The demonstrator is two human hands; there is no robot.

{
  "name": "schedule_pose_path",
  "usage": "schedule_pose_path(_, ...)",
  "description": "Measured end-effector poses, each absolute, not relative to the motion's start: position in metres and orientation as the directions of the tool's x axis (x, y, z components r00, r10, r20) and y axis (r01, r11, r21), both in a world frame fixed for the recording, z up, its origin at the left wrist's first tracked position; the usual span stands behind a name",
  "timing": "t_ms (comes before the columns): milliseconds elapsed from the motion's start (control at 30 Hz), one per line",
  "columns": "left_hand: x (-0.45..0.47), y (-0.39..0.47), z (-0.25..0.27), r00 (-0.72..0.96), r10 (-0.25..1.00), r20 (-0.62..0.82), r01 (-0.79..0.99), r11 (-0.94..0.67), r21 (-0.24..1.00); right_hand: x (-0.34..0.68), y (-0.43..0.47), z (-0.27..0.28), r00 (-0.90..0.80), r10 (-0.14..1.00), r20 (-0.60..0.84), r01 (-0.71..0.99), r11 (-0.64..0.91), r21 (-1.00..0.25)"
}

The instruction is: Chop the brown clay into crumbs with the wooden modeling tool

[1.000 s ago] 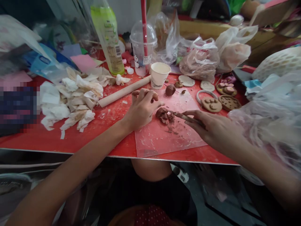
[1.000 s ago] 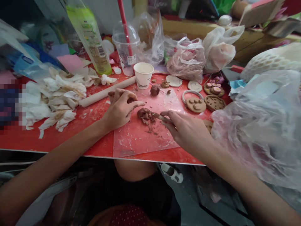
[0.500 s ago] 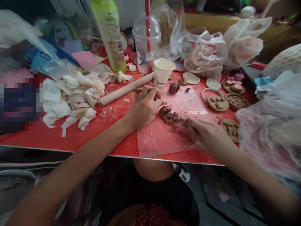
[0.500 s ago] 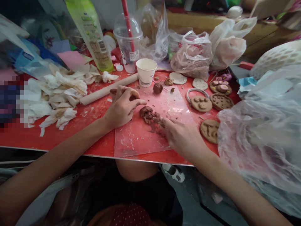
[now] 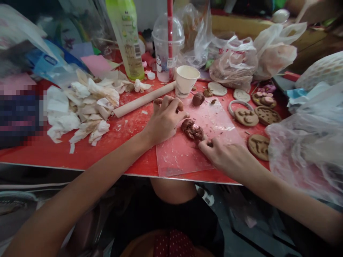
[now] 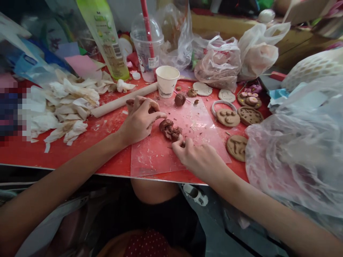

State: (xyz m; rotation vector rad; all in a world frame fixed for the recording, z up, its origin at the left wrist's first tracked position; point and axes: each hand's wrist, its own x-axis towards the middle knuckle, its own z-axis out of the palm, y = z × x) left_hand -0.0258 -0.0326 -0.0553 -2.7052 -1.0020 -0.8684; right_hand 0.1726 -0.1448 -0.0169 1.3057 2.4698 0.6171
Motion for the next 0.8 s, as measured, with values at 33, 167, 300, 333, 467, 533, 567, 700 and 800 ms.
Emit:
schedule_pose_path(33,-0.026,-0.033,-0.055,0.614,0.554,0.562,0.632,-0.771,0.069,0.175,-0.143,-0.017,-0.558,0.829,-0.049,0.712,0.508,0.484)
schedule_pose_path(167,-0.026,-0.032,-0.055,0.613,0.545,0.572,0.638,-0.769,0.049,0.190,-0.139,-0.019,-0.524,0.851,-0.015,0.812,0.505,0.292)
schedule_pose_path(300,-0.025,-0.031,-0.055,0.612,0.539,0.579,0.637,-0.769,0.043,0.206,-0.142,-0.021,-0.331,0.934,0.137,0.943,0.326,0.060)
schedule_pose_path(333,-0.025,-0.031,-0.055,0.611,0.541,0.578,0.637,-0.770,0.048,0.208,-0.144,-0.020,-0.283,0.946,0.159,0.959,0.284,0.011)
schedule_pose_path(467,-0.025,-0.030,-0.055,0.606,0.565,0.560,0.636,-0.767,0.085,0.211,-0.148,-0.019,-0.235,0.954,0.186,0.962,0.255,-0.095)
schedule_pose_path(533,-0.025,-0.030,-0.055,0.604,0.573,0.554,0.635,-0.766,0.100,0.212,-0.150,-0.020,-0.235,0.945,0.228,0.965,0.255,-0.061)
schedule_pose_path(567,-0.025,-0.030,-0.055,0.602,0.576,0.553,0.634,-0.765,0.107,0.212,-0.152,-0.021,-0.232,0.941,0.248,0.967,0.251,-0.046)
schedule_pose_path(700,-0.025,-0.030,-0.055,0.602,0.591,0.537,0.632,-0.764,0.132,0.207,-0.157,-0.031,-0.240,0.940,0.243,0.961,0.265,-0.076)
schedule_pose_path(800,-0.025,-0.030,-0.055,0.604,0.593,0.533,0.636,-0.761,0.126,0.203,-0.160,-0.038,-0.298,0.920,0.254,0.950,0.313,-0.020)
